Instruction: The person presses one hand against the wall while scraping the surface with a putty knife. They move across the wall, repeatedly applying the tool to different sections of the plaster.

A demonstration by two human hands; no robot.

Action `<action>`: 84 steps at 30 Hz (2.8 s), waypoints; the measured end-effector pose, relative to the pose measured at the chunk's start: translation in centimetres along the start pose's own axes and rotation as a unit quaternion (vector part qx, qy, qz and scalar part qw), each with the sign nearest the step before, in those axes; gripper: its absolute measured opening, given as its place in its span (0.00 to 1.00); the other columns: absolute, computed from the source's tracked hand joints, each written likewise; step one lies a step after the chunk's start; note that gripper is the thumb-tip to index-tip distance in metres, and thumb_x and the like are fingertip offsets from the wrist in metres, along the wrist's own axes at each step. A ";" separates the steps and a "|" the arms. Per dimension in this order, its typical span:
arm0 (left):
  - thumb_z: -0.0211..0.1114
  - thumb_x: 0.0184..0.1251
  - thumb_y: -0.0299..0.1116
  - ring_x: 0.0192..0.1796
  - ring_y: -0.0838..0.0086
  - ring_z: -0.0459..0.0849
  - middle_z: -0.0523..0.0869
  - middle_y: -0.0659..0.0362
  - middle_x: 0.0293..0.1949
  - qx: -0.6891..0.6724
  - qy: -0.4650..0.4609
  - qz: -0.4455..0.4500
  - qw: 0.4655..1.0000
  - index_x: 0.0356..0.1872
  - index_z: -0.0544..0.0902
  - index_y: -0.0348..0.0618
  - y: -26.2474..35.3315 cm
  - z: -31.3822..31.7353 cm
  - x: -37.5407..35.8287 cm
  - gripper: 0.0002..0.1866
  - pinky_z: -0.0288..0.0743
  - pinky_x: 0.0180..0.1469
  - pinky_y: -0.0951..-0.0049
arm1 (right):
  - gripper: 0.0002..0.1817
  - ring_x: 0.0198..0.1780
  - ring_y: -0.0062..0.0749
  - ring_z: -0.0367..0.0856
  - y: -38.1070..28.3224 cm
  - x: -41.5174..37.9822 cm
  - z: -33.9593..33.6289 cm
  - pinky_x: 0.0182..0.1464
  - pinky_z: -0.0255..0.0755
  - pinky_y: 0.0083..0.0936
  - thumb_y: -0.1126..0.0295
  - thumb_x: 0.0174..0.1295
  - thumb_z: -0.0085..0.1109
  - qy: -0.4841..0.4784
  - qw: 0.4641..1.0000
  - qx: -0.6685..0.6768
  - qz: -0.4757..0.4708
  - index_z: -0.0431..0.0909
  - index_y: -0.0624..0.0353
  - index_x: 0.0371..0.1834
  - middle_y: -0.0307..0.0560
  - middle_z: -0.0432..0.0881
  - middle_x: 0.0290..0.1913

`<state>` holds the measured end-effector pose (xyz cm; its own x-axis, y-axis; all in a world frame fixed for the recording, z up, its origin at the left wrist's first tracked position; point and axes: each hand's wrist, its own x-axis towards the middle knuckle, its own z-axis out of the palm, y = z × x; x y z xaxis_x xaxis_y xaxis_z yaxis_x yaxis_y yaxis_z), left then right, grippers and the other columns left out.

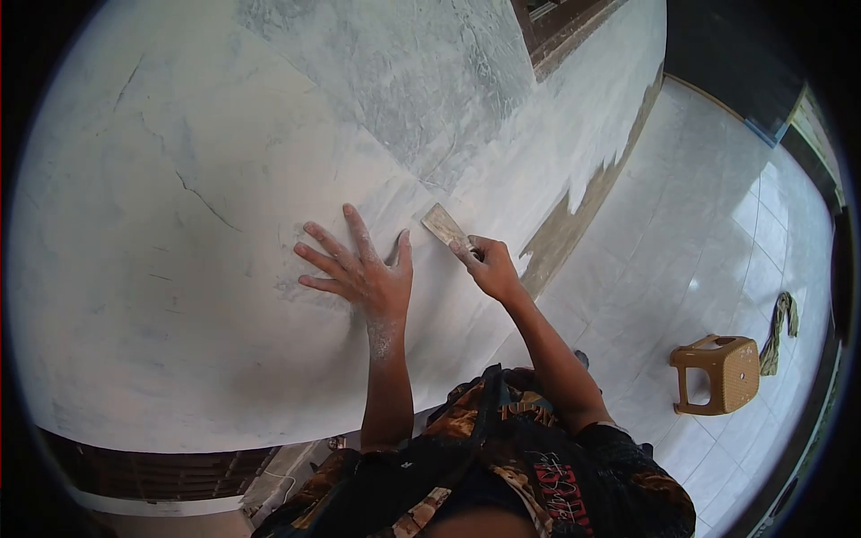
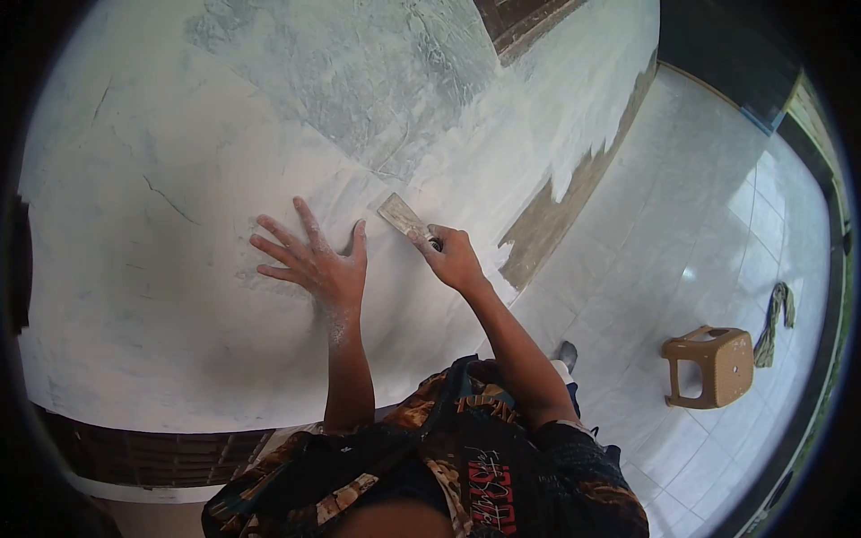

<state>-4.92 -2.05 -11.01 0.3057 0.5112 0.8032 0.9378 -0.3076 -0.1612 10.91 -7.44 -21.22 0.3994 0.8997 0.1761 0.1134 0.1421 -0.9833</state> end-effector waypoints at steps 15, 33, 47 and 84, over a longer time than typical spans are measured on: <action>0.70 0.54 0.63 0.77 0.29 0.26 0.35 0.33 0.78 -0.001 0.009 -0.010 1.000 0.78 0.58 0.57 0.4 0.1 -0.2 0.52 0.19 0.63 0.17 | 0.28 0.22 0.26 0.62 -0.9 0.2 -0.1 0.27 0.63 0.33 0.49 0.68 0.59 -0.013 1.000 0.014 0.017 0.80 0.71 0.30 0.49 0.70 0.16; 0.69 0.53 0.64 0.77 0.28 0.25 0.34 0.32 0.78 0.008 0.004 -0.009 1.000 0.78 0.58 0.56 0.4 0.0 -0.1 0.53 0.21 0.63 0.16 | 0.28 0.21 0.30 0.62 -1.1 1.4 -1.2 0.26 0.63 0.34 0.50 0.67 0.61 -0.007 1.000 -0.027 -0.014 0.80 0.72 0.30 0.54 0.70 0.16; 0.69 0.53 0.65 0.77 0.28 0.26 0.35 0.32 0.78 0.013 0.008 -0.007 1.000 0.78 0.58 0.56 0.2 0.5 -0.2 0.53 0.20 0.63 0.17 | 0.28 0.20 0.33 0.63 -1.2 0.5 -2.0 0.27 0.64 0.35 0.48 0.68 0.59 -0.004 0.998 -0.059 0.009 0.82 0.71 0.33 0.54 0.71 0.16; 0.70 0.54 0.62 0.76 0.28 0.25 0.35 0.32 0.78 0.003 -0.005 -0.006 1.000 0.78 0.59 0.55 0.7 -0.1 -0.3 0.51 0.20 0.64 0.18 | 0.28 0.18 0.36 0.63 -1.3 0.2 -0.7 0.26 0.64 0.36 0.50 0.67 0.60 0.005 0.998 -0.057 -0.036 0.78 0.72 0.28 0.60 0.71 0.16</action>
<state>-4.39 -2.48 -11.31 0.2959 0.5223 0.7998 0.9424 -0.2965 -0.1550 11.46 -7.76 -19.85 0.3962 0.8840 0.2480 0.2447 0.1587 -0.9565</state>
